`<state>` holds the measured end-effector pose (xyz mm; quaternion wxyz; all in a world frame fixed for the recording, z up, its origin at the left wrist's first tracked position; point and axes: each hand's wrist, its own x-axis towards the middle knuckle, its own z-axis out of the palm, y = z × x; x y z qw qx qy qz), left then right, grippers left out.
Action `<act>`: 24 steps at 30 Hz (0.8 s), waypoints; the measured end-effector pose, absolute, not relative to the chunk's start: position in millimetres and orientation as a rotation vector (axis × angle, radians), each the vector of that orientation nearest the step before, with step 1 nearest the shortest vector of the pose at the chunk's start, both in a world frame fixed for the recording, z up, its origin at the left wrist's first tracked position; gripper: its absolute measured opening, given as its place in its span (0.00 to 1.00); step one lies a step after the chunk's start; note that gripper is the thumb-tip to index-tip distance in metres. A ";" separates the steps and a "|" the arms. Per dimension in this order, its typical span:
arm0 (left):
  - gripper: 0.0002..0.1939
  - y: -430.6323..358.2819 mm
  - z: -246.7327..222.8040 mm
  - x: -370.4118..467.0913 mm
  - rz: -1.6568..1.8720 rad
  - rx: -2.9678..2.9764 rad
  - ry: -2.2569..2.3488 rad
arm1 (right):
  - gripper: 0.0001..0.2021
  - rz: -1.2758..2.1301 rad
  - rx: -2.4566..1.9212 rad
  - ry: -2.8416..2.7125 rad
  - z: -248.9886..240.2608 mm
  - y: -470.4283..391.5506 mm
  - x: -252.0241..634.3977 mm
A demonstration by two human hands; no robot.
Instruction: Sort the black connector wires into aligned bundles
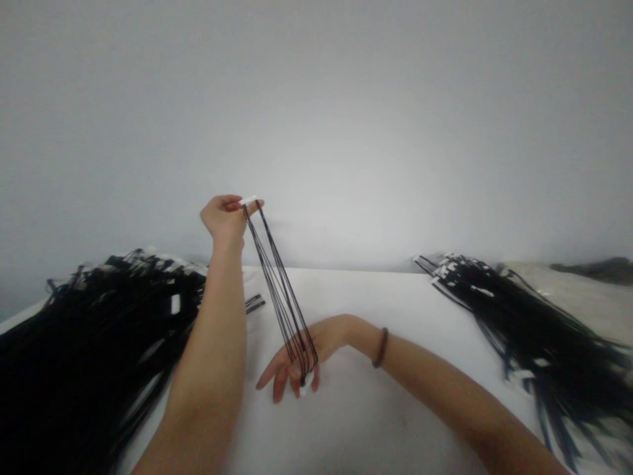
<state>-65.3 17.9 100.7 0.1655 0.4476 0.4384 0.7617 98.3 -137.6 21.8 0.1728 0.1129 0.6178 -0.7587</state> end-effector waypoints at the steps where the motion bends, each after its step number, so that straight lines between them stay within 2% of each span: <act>1: 0.21 17.0 100.8 -64.3 2.158 1.279 1.237 | 0.30 -2.132 0.337 1.763 24.0 -140.2 97.8; 5: 0.22 16.9 96.4 -58.1 2.096 1.300 1.190 | 0.32 -2.120 0.389 1.793 26.8 -148.6 95.3; 8: 0.22 19.3 91.8 -53.4 2.051 1.290 1.149 | 0.34 -2.151 0.250 1.662 24.0 -152.0 90.5; 16: 0.22 25.1 78.5 -38.7 1.977 1.208 1.169 | 0.22 -2.098 0.266 1.563 35.4 -159.7 86.1; 24: 0.24 28.2 51.1 -30.1 1.727 1.005 1.174 | 0.29 -2.030 0.317 1.430 30.0 -159.7 83.0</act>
